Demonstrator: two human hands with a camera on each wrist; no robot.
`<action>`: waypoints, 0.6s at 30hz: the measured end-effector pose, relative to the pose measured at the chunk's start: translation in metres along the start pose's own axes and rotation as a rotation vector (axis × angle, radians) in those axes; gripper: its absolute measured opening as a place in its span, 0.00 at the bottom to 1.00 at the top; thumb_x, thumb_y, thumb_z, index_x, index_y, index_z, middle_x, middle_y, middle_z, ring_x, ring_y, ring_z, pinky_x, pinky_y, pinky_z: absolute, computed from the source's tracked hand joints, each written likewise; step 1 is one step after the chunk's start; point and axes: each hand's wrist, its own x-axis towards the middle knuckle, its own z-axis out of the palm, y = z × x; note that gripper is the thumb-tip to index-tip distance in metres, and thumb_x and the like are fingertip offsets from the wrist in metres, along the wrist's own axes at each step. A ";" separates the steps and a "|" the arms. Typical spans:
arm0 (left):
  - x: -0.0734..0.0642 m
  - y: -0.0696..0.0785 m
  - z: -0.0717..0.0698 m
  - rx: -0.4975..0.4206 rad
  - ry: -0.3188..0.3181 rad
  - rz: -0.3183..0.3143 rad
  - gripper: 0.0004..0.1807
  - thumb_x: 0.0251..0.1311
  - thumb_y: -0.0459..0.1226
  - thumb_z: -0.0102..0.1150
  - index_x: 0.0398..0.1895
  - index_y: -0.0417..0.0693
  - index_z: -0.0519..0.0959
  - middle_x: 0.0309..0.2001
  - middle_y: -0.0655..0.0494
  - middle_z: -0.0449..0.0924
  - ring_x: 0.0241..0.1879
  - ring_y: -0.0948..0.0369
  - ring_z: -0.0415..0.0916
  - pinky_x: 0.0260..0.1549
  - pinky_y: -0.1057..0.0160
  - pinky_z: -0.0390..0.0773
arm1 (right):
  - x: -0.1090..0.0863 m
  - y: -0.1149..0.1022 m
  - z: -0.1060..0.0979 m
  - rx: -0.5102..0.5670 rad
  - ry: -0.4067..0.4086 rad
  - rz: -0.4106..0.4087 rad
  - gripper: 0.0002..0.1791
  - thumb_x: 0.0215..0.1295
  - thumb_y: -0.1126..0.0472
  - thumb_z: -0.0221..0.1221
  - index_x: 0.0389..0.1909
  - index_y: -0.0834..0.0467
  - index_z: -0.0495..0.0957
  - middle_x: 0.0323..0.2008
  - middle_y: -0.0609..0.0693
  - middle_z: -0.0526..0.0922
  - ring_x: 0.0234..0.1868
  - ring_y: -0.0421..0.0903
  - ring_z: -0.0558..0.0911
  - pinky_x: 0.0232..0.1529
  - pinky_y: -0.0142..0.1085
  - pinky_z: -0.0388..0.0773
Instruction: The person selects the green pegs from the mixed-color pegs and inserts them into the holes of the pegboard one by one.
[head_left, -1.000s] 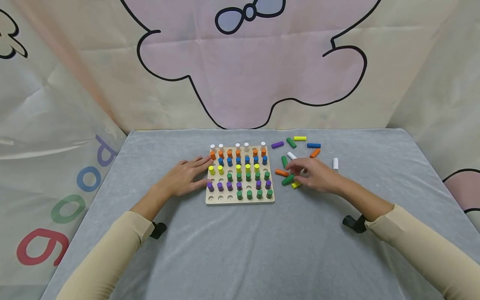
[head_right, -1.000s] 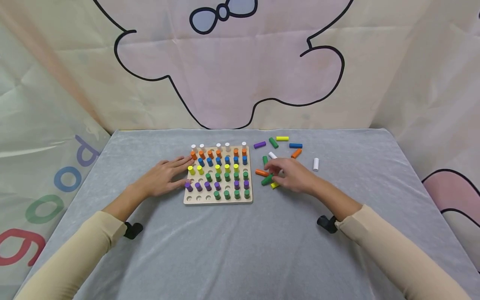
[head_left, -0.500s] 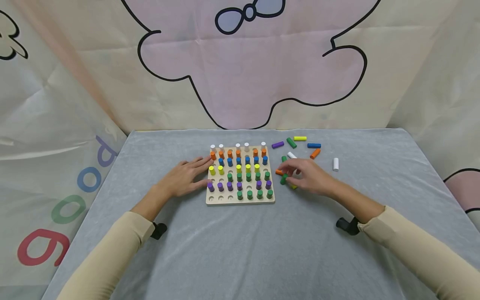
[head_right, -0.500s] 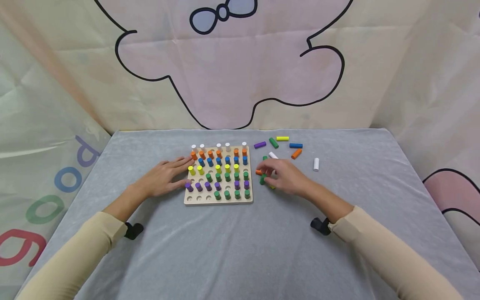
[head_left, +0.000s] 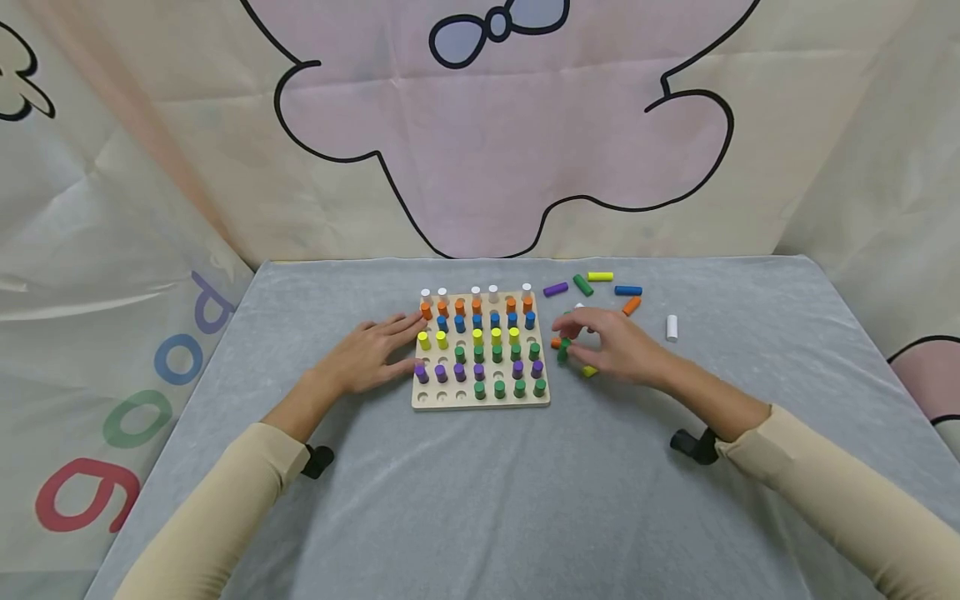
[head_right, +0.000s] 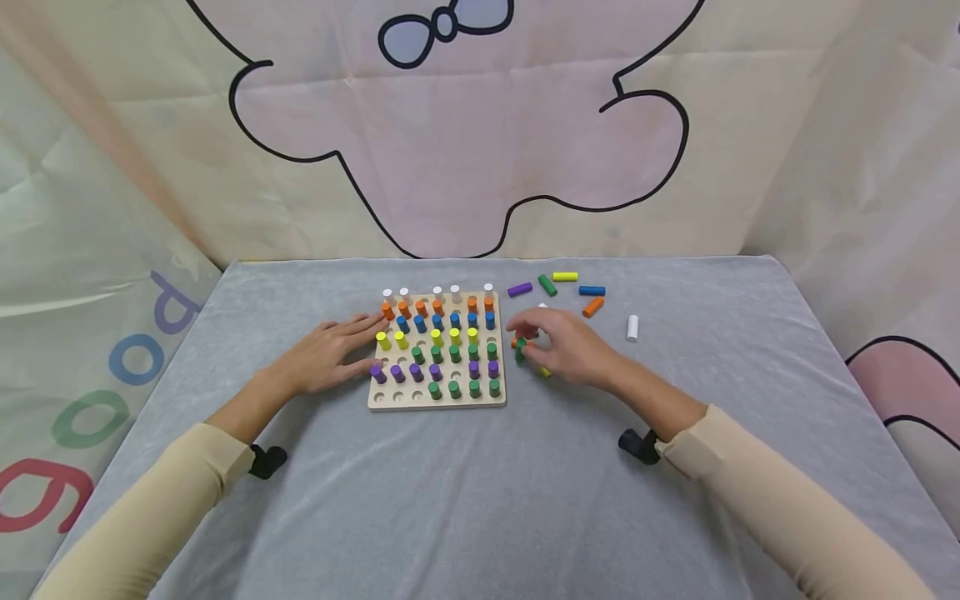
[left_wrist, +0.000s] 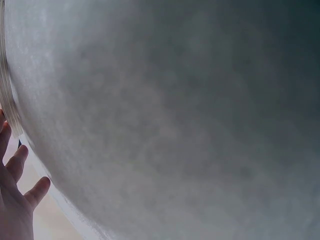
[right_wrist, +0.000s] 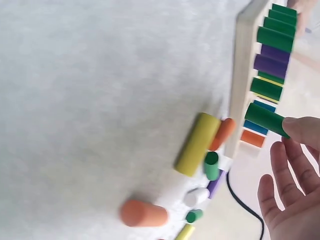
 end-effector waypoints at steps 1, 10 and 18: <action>0.000 0.000 0.000 0.001 -0.003 -0.002 0.43 0.68 0.65 0.44 0.80 0.56 0.53 0.79 0.55 0.50 0.77 0.48 0.49 0.66 0.36 0.59 | 0.001 -0.002 -0.001 -0.002 0.003 -0.002 0.20 0.60 0.72 0.66 0.54 0.62 0.80 0.44 0.54 0.85 0.46 0.48 0.80 0.50 0.52 0.78; -0.001 0.000 0.000 0.003 -0.004 0.003 0.44 0.67 0.66 0.44 0.80 0.55 0.53 0.79 0.54 0.50 0.76 0.47 0.49 0.65 0.36 0.59 | 0.013 -0.027 -0.006 0.002 0.040 -0.047 0.21 0.60 0.69 0.68 0.55 0.58 0.80 0.44 0.49 0.85 0.45 0.46 0.80 0.48 0.50 0.79; 0.000 0.000 0.000 0.007 0.006 0.012 0.43 0.68 0.64 0.45 0.79 0.54 0.53 0.78 0.52 0.51 0.76 0.46 0.50 0.65 0.35 0.59 | 0.026 -0.048 0.008 0.025 0.075 -0.181 0.24 0.55 0.70 0.71 0.54 0.62 0.80 0.43 0.51 0.85 0.44 0.43 0.80 0.47 0.42 0.81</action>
